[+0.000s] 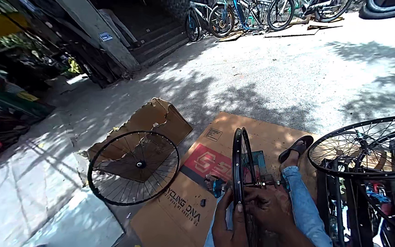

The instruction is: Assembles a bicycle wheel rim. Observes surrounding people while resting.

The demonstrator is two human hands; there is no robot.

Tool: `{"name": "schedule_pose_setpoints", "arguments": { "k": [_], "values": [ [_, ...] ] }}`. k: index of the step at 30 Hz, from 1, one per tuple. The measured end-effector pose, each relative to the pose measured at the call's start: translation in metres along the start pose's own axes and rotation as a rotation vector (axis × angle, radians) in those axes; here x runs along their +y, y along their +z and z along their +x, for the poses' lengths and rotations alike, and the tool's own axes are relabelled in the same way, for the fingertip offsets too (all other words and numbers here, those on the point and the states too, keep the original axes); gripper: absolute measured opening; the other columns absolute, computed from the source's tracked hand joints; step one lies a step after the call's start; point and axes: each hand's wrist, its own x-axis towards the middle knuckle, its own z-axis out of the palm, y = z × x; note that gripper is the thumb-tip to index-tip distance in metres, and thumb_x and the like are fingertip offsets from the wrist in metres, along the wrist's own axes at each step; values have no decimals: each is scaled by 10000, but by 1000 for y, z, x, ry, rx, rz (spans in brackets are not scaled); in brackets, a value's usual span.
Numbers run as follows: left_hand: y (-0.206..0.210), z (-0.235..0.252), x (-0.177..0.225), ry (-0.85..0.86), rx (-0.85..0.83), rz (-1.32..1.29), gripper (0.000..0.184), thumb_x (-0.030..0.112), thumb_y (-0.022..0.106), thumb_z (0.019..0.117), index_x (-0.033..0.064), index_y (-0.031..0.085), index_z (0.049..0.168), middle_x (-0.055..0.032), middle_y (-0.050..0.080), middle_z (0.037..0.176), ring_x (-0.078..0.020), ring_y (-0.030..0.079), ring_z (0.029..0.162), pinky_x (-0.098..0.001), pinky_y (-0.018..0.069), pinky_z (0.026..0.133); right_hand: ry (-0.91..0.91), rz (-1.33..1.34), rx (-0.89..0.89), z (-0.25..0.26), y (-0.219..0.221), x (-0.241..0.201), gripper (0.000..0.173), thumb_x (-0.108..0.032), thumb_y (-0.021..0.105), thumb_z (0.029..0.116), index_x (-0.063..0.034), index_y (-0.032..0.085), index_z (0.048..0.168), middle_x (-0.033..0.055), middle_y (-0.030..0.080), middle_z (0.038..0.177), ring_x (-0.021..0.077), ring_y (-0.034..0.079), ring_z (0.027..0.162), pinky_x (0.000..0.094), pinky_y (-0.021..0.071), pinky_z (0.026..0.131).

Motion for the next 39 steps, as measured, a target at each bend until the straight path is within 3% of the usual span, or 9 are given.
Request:
{"name": "schedule_pose_setpoints", "arguments": {
  "k": [3, 8, 12, 17, 23, 28, 30, 33, 39],
  "values": [
    [-3, -1, 11, -72, -49, -83, 475, -10, 465, 944, -222, 440, 1369, -253, 622, 1264, -134, 649, 1117, -279, 522, 1001, -24, -29, 85, -5, -14, -4, 184, -222, 720, 965, -74, 726, 1074, 132, 708, 1263, 210, 675, 1191, 376, 577, 989],
    [-6, 2, 15, -141, -2, -99, 362, 33, 487, 993, -177, 513, 1287, -61, 694, 880, -75, 690, 751, -243, 604, 717, 68, -89, 402, 12, -5, -12, 461, -154, 744, 934, 84, 617, 1308, 178, 702, 1244, 239, 699, 1132, 392, 586, 994],
    [-5, 2, 13, -188, 51, 36, 385, 87, 586, 982, -158, 546, 1276, -97, 661, 940, -61, 655, 730, -223, 590, 659, 62, -160, 93, 23, 5, 13, 361, -229, 627, 1025, 33, 688, 1265, 150, 685, 1305, 203, 656, 1225, 393, 550, 1050],
    [-9, 16, 10, -259, -51, 10, 478, 63, 504, 938, -108, 470, 1384, -199, 562, 1303, -168, 641, 997, -298, 565, 807, 10, -142, -19, 18, 1, 28, 392, -296, 499, 1086, -5, 689, 1268, 139, 672, 1317, 220, 609, 1275, 433, 486, 1114],
    [1, 26, 4, -150, 104, 60, 275, 138, 625, 952, -32, 676, 1162, -134, 675, 1141, -175, 666, 1035, -313, 581, 860, -6, -131, -94, 24, -3, 25, 360, -288, 445, 1105, -107, 685, 1303, 35, 707, 1245, 104, 653, 1153, 334, 530, 1035],
    [-1, 20, 3, -183, 122, 45, 337, 200, 679, 931, -28, 669, 1179, -137, 665, 1179, -189, 635, 1104, -342, 546, 908, 54, 81, -172, 38, 0, 10, 331, -265, 466, 1096, -94, 703, 1250, -15, 727, 1140, 31, 661, 1037, 256, 550, 939],
    [1, 20, 4, -203, 122, 9, 228, 146, 685, 923, -22, 696, 1076, -117, 687, 1083, -161, 664, 1018, -307, 569, 877, 74, 133, -188, 39, -3, 10, 305, -283, 534, 1068, -108, 671, 1278, -9, 714, 1164, 56, 664, 1050, 272, 556, 942],
    [1, 22, 6, -185, 100, -11, 140, 123, 688, 925, -9, 735, 936, -146, 705, 1121, -179, 657, 1098, -303, 553, 920, 34, 71, -153, 34, -4, 7, 349, -269, 744, 943, -172, 671, 1271, -25, 724, 1151, 75, 690, 1037, 286, 586, 933],
    [3, 16, 6, -183, 132, -16, 237, 94, 707, 896, -70, 679, 1064, -139, 694, 1053, -158, 682, 984, -302, 575, 892, -43, -38, -153, 32, -4, 12, 265, -273, 637, 1022, -129, 693, 1238, -4, 737, 1098, 62, 696, 996, 270, 589, 908]
  ]
}}
